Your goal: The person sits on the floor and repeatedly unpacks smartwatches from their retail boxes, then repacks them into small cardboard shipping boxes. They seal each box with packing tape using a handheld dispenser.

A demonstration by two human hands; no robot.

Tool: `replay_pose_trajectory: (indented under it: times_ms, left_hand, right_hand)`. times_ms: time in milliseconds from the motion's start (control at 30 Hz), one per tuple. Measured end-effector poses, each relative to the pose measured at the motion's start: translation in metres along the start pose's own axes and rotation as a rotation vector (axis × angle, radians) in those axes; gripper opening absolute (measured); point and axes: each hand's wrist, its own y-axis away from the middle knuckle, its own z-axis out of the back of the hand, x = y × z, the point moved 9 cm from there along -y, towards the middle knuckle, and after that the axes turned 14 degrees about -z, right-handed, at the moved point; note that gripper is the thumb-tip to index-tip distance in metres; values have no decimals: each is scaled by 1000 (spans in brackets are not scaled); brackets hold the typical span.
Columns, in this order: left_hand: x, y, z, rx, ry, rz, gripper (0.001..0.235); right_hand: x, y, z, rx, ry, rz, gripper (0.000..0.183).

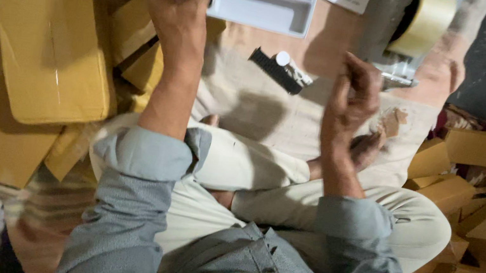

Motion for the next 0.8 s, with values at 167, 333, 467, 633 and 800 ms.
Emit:
replay_pose_trajectory:
  times_ms: [167, 333, 467, 633, 800]
  left_hand:
    - [20, -3, 8, -161, 289, 187, 58]
    - [9, -11, 11, -205, 369, 172, 54]
    - [6, -11, 5, -150, 401, 247, 48]
    - [0, -12, 9, -169, 363, 77, 57]
    - [18, -3, 8, -153, 240, 105, 61]
  right_hand:
    - [-45, 9, -7, 177, 353, -169, 13]
    - [-27, 26, -60, 238, 619, 74, 19]
    - [-21, 26, -83, 248, 765, 229, 28]
    - [-67, 9, -61, 354, 585, -187, 24]
    - [-108, -5, -18, 272, 301, -570, 21]
